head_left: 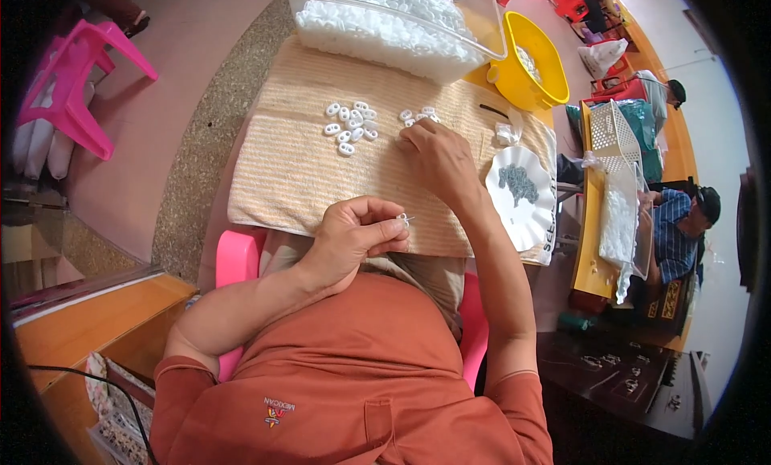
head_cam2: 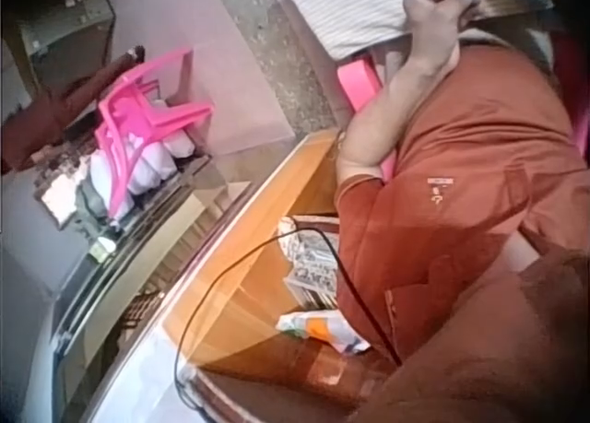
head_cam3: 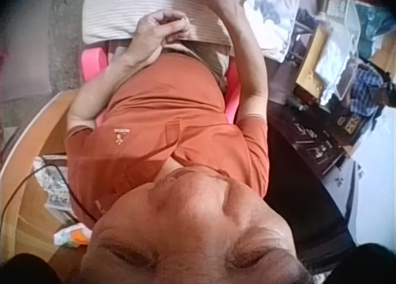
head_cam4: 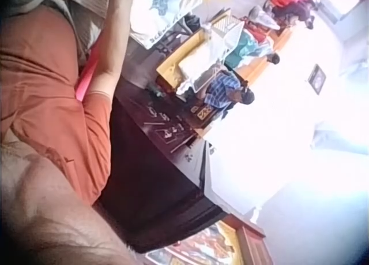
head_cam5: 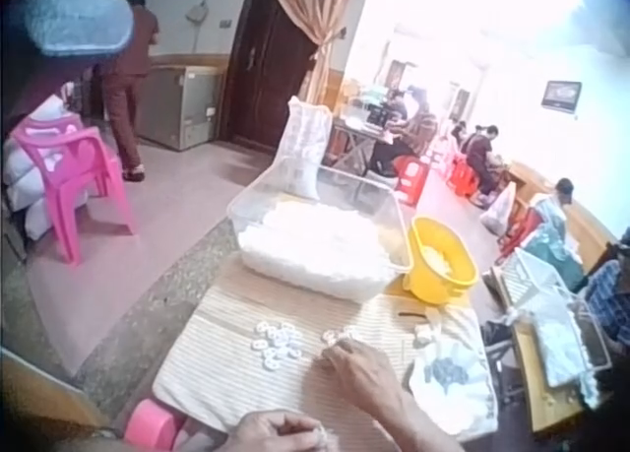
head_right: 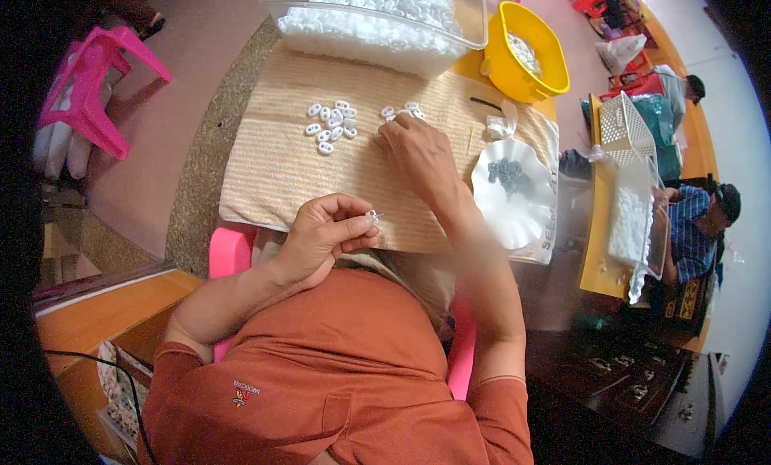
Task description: The recorder is manually assembling small white plastic components by inserting tiny metal pins into them at a workstation.
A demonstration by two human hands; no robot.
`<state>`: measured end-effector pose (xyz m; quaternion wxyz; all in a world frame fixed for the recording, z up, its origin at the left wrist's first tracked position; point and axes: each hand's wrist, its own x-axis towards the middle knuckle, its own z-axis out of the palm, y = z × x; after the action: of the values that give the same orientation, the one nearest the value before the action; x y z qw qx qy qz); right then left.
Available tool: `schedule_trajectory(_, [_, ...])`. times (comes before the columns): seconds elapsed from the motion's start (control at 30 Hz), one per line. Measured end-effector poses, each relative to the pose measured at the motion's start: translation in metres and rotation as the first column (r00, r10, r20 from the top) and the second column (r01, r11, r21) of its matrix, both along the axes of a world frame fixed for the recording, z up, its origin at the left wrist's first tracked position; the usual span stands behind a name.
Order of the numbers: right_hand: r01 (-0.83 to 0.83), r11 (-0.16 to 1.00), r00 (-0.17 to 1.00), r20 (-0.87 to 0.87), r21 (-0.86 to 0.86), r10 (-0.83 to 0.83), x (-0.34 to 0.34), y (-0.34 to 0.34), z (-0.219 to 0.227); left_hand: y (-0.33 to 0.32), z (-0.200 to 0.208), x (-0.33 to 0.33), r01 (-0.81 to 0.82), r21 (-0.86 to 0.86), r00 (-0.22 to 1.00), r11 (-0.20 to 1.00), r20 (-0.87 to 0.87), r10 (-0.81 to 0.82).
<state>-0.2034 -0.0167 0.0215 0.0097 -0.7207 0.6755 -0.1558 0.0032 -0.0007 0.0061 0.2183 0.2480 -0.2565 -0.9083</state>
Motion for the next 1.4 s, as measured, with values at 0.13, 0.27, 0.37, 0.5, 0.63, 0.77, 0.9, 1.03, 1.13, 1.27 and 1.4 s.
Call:
schedule_trajectory(0.13, [0.019,0.999,0.997,0.070,-0.047,-0.015,0.002,0.012,0.005,-0.001,0.000,0.001,-0.009,0.011,1.000,1.000,0.013,0.009])
schedule_trajectory(0.27, [0.005,0.999,0.996,0.084,-0.036,-0.002,-0.004,0.021,-0.002,-0.001,0.001,0.001,-0.010,0.012,1.000,1.000,0.020,0.009])
schedule_trajectory(0.37, [-0.017,0.999,1.000,0.014,-0.043,0.017,-0.006,0.024,-0.005,-0.001,0.000,0.000,-0.004,0.005,1.000,1.000,0.015,0.004])
schedule_trajectory(0.5, [-0.006,1.000,0.997,-0.079,-0.022,0.004,-0.002,0.026,-0.005,-0.001,-0.001,0.000,-0.007,0.006,1.000,1.000,0.012,0.007])
schedule_trajectory(0.63, [-0.005,0.997,0.995,-0.097,-0.075,-0.002,0.003,0.028,-0.003,0.000,0.000,0.001,-0.009,0.001,1.000,1.000,0.022,0.009])
schedule_trajectory(0.77, [-0.008,0.992,1.000,-0.010,-0.128,0.007,0.002,0.030,-0.004,0.000,-0.001,0.000,-0.012,0.007,1.000,1.000,0.019,0.012])
schedule_trajectory(0.9, [0.004,0.995,0.994,0.109,-0.101,0.007,-0.005,0.032,-0.003,-0.001,-0.004,0.000,-0.013,0.013,0.999,1.000,0.031,0.012])
schedule_trajectory(1.03, [-0.049,0.998,0.997,0.058,-0.031,0.050,-0.002,0.030,0.007,-0.001,-0.004,0.001,-0.013,0.003,1.000,1.000,0.017,0.013])
schedule_trajectory(1.13, [-0.043,0.999,0.999,-0.003,-0.028,0.043,0.000,0.027,0.004,-0.001,-0.004,0.000,-0.013,-0.001,1.000,1.000,0.020,0.013])
schedule_trajectory(1.27, [-0.034,0.999,0.984,-0.173,-0.004,0.033,0.001,0.023,-0.001,-0.001,-0.004,0.000,-0.015,0.003,1.000,1.000,0.016,0.015])
schedule_trajectory(1.4, [-0.048,0.999,0.976,-0.214,0.000,0.047,0.004,0.022,0.002,-0.001,-0.005,0.000,-0.016,0.003,0.999,1.000,0.030,0.016])
